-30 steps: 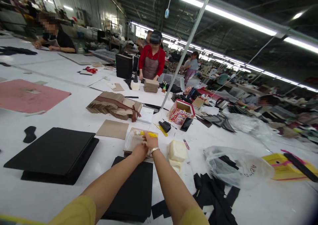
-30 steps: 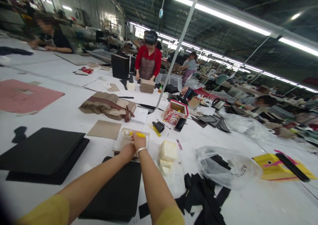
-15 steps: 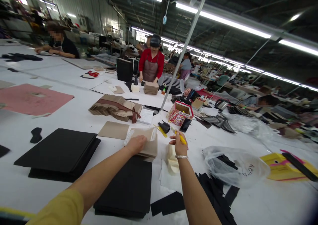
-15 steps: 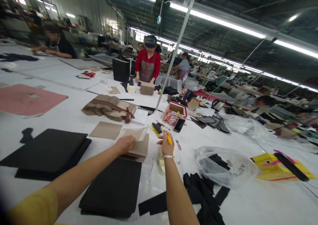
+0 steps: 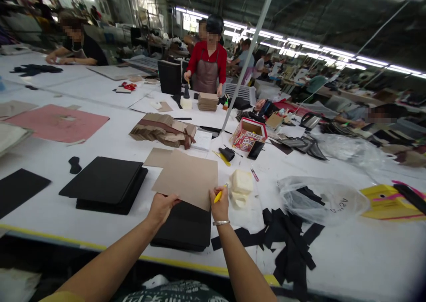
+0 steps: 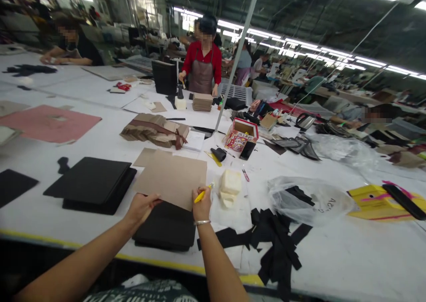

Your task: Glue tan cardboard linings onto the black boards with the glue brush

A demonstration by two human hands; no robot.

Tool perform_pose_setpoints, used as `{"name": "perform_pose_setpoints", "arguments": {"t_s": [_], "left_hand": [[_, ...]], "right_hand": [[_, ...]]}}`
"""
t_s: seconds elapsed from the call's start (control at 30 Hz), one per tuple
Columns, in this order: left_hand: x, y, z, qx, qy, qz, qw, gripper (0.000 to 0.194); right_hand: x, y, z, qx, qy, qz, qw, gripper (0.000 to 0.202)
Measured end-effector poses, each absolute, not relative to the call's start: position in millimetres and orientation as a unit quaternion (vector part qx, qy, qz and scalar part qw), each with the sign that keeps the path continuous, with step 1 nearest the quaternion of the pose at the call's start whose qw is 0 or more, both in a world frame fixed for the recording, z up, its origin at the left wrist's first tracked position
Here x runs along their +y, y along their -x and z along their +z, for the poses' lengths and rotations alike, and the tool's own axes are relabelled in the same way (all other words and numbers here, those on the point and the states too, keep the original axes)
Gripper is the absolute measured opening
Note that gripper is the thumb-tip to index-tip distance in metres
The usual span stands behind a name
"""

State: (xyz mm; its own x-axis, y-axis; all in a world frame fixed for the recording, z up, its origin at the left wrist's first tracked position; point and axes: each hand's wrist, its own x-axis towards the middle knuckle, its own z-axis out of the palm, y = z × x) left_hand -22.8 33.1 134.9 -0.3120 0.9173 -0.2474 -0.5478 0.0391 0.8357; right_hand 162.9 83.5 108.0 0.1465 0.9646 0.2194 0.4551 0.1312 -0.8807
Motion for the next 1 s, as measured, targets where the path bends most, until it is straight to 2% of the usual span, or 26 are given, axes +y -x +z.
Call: {"name": "perform_pose_setpoints", "arguments": {"t_s": [0.07,0.17,0.23,0.33,0.5,1.0], "left_hand": [[17,33,116,0.462,-0.167,0.663,0.564,0.056],[-4,56,84,0.542,-0.137,0.627,0.543,0.039],[-16,69,64,0.619,-0.192,0.554,0.522,0.031],[-25,80,45,0.696,-0.320,0.436,0.473,0.028],[-12,88,35,0.747,-0.395,0.340,0.412,0.028],[10,94,19,0.768,-0.351,0.327,0.425,0.026]], "right_hand": [[67,-176,100,-0.605,0.598,0.272,0.449,0.023],[40,-196,82,-0.639,0.627,0.269,0.356,0.021],[26,-205,67,-0.662,0.641,0.262,0.285,0.020],[15,-209,43,-0.698,0.633,0.242,0.231,0.021],[25,-201,19,-0.719,0.636,0.203,0.193,0.022],[45,-193,7,-0.714,0.649,0.207,0.160,0.025]]}}
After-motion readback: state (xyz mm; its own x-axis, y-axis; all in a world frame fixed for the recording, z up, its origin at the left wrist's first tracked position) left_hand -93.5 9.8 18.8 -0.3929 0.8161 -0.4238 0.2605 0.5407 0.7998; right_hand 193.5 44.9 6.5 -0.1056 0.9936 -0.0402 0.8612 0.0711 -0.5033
